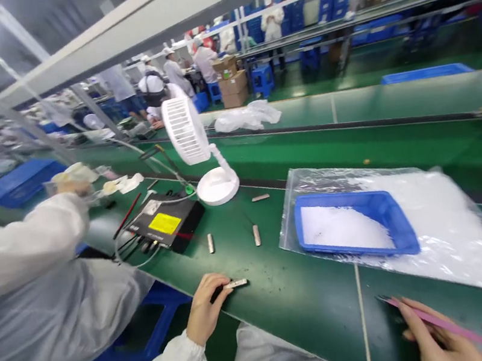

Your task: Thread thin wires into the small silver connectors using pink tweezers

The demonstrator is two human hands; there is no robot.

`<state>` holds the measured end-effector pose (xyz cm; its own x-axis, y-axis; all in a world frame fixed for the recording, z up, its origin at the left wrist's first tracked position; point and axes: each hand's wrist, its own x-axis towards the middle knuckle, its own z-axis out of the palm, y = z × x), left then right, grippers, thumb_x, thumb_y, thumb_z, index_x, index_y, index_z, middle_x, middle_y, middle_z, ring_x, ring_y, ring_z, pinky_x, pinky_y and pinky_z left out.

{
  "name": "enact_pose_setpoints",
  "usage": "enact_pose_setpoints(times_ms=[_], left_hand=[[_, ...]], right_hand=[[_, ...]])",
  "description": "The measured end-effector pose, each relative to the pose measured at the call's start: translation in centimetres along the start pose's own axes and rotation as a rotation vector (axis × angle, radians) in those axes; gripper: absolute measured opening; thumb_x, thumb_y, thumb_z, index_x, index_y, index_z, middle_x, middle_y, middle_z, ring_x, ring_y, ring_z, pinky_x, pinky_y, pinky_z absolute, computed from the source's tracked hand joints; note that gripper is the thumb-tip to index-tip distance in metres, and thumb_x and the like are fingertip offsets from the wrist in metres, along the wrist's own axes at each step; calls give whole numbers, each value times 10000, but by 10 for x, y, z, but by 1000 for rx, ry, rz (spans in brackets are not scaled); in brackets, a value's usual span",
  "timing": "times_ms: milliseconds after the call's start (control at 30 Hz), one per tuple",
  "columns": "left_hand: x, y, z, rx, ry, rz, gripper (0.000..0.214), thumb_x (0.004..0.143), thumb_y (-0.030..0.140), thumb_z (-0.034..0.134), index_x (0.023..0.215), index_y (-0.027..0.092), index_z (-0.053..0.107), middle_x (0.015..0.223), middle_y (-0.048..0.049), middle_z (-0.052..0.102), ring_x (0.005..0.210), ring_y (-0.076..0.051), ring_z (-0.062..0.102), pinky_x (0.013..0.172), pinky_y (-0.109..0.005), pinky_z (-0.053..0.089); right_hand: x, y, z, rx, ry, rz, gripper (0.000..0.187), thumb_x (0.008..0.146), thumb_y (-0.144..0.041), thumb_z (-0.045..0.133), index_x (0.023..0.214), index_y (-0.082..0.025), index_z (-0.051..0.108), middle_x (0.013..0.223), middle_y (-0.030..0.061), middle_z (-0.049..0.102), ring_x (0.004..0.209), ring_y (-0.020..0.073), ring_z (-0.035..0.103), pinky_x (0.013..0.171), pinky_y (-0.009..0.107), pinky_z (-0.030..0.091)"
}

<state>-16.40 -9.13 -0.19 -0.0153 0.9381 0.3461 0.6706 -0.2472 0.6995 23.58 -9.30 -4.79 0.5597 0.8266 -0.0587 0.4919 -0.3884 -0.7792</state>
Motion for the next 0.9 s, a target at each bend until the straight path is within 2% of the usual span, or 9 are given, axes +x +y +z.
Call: enact_pose_setpoints(times_ms=[33, 133, 267, 433, 500, 600, 700, 800, 900], left_hand=[[4, 3, 5, -20, -26, 28, 101, 888, 254, 558, 920, 185, 625, 879, -73, 655, 854, -197, 597, 753, -337, 518], [15, 16, 23, -73, -54, 114, 64, 874, 234, 575, 911, 202, 617, 884, -61, 658, 860, -200, 601, 765, -340, 526], [33, 31, 49, -131, -110, 240, 100, 848, 229, 602, 945, 241, 624, 904, -51, 657, 862, -209, 613, 750, -334, 541], [54, 60, 78, -244, -217, 332, 121, 848, 205, 593, 956, 259, 606, 921, -52, 642, 876, -210, 612, 734, -315, 546], [62, 78, 88, -290, -275, 385, 118, 856, 185, 583, 953, 251, 599, 918, -51, 643, 881, -202, 608, 739, -304, 541], [76, 107, 107, -338, -377, 469, 128, 865, 158, 571, 970, 229, 591, 928, -63, 642, 895, -199, 592, 739, -301, 528], [83, 132, 134, -369, -477, 525, 104, 888, 167, 542, 971, 212, 587, 918, -65, 639, 871, -188, 582, 739, -305, 513], [78, 146, 164, -361, -513, 507, 66, 899, 203, 531, 929, 197, 590, 885, -65, 639, 846, -192, 581, 740, -320, 508], [68, 150, 188, -280, -530, 479, 87, 904, 204, 507, 883, 190, 590, 859, -66, 632, 810, -198, 582, 703, -323, 507]], right_hand=[[0, -6, -1, -13, -16, 25, 498, 707, -623, 560, 1020, -260, 694, 737, 63, 690, 766, 300, 658, 609, 400, 536], [-3, -28, -3, 148, -16, 28, 531, 639, -616, 618, 917, -175, 721, 773, 76, 709, 643, 239, 643, 616, 350, 539], [-2, -45, 3, 336, -17, -50, 421, 702, -556, 620, 809, -162, 721, 913, 99, 710, 538, 161, 575, 554, 310, 511], [-5, -40, 3, 369, 63, -39, 373, 740, -528, 614, 776, -167, 704, 946, 99, 700, 509, 138, 547, 529, 300, 485], [-8, -33, -6, 394, 71, -39, 385, 773, -536, 573, 781, -167, 680, 893, 100, 700, 550, 155, 575, 560, 302, 494], [-1, -19, -32, 384, 145, -50, 447, 867, -546, 391, 715, -178, 593, 739, 86, 673, 674, 189, 618, 679, 314, 506], [26, -4, -69, 280, 250, -40, 463, 884, -537, 288, 773, -181, 563, 784, 89, 659, 723, 189, 607, 707, 316, 486], [71, 6, -99, 130, 270, 5, 373, 840, -485, 395, 938, -189, 601, 751, 42, 628, 651, 176, 559, 665, 313, 440], [121, 5, -108, -20, 249, 50, 267, 778, -417, 511, 879, -194, 617, 712, 20, 610, 675, 179, 564, 664, 300, 403]])
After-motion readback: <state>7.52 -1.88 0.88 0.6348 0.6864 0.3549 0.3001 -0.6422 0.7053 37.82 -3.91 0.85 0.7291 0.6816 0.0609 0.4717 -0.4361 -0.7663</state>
